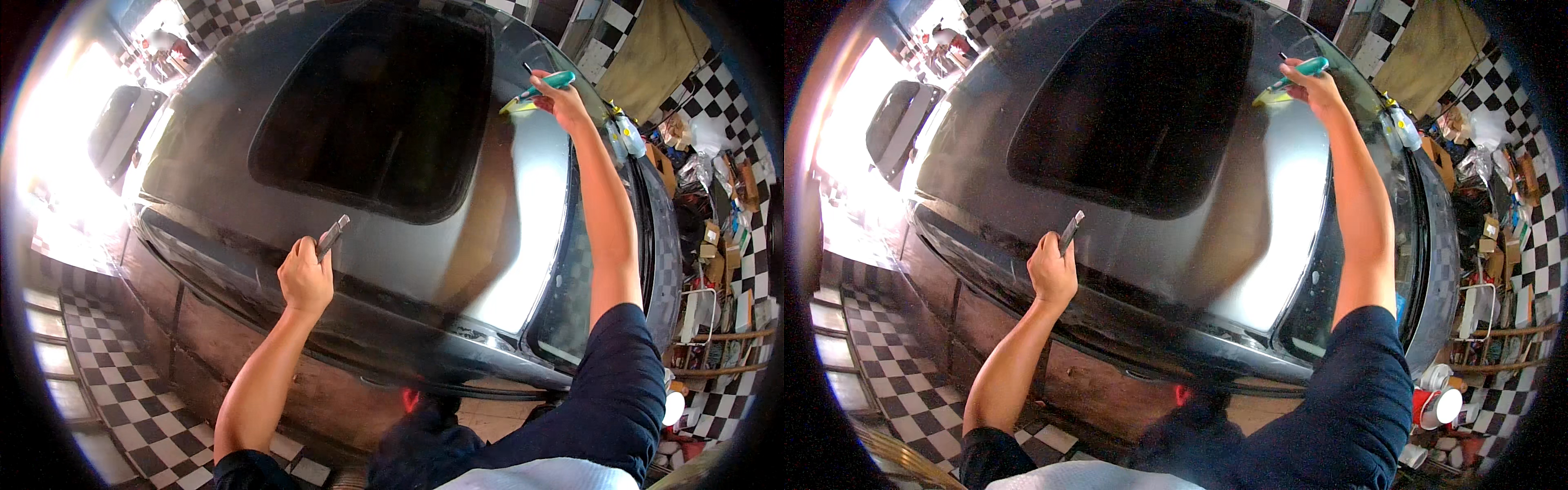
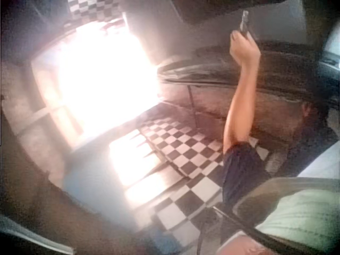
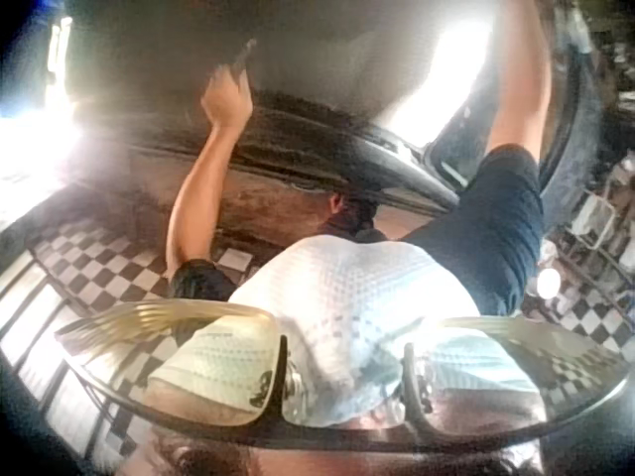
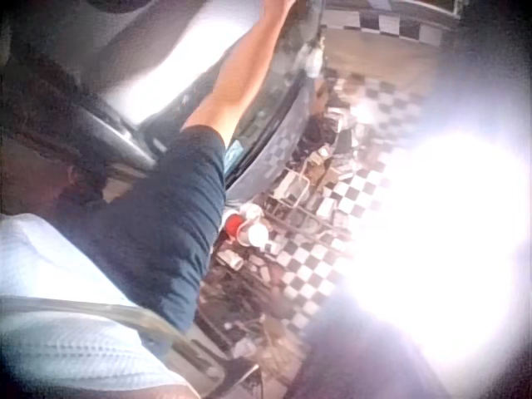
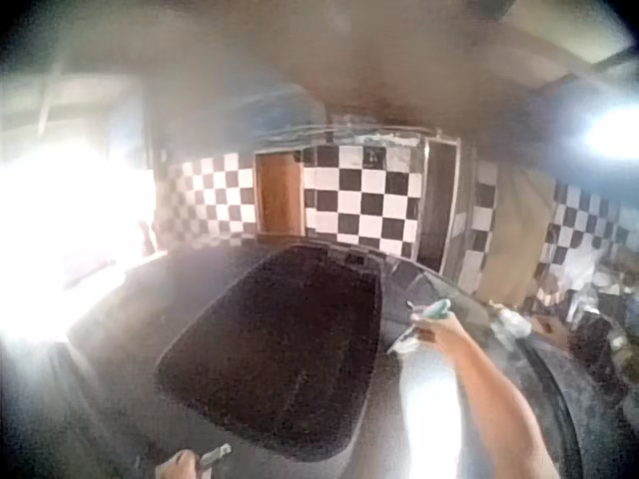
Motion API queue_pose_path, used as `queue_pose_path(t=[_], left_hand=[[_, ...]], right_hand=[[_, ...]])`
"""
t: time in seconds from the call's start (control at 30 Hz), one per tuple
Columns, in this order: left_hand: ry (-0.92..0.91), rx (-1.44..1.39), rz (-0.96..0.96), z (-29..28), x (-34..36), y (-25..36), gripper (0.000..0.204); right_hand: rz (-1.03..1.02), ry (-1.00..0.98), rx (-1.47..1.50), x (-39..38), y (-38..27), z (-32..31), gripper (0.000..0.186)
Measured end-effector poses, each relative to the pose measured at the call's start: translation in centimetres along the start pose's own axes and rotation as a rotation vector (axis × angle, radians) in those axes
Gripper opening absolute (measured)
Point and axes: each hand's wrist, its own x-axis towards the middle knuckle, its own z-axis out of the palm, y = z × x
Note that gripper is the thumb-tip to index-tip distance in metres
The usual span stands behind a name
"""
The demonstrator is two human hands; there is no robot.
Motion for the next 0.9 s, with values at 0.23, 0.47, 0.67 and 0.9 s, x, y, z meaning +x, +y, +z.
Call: queue_pose_path(t=[0.23, 0.47, 0.67, 0.9], left_hand=[[0.014, 0.031, 0.043, -0.4, -0.1, -0.1, 0.020], [0.007, 0.026, 0.038, -0.4, -0.1, -0.1, 0.020], [-0.012, 0.051, 0.019, -0.4, 0.0, 0.2, 0.020], [-0.018, -0.009, -0.007, -0.2, 0.5, -0.1, 0.020]], right_hand=[[0.100, -0.022, 0.202, -7.4, -2.4, -3.4, 0.046], [0.170, -0.141, -0.727, -9.9, -3.3, -1.5, 0.038], [-0.334, -0.205, -0.769, -2.4, -3.4, 5.2, 0.044], [-0.302, -0.029, -0.715, 19.0, -0.8, 11.3, 0.048]])
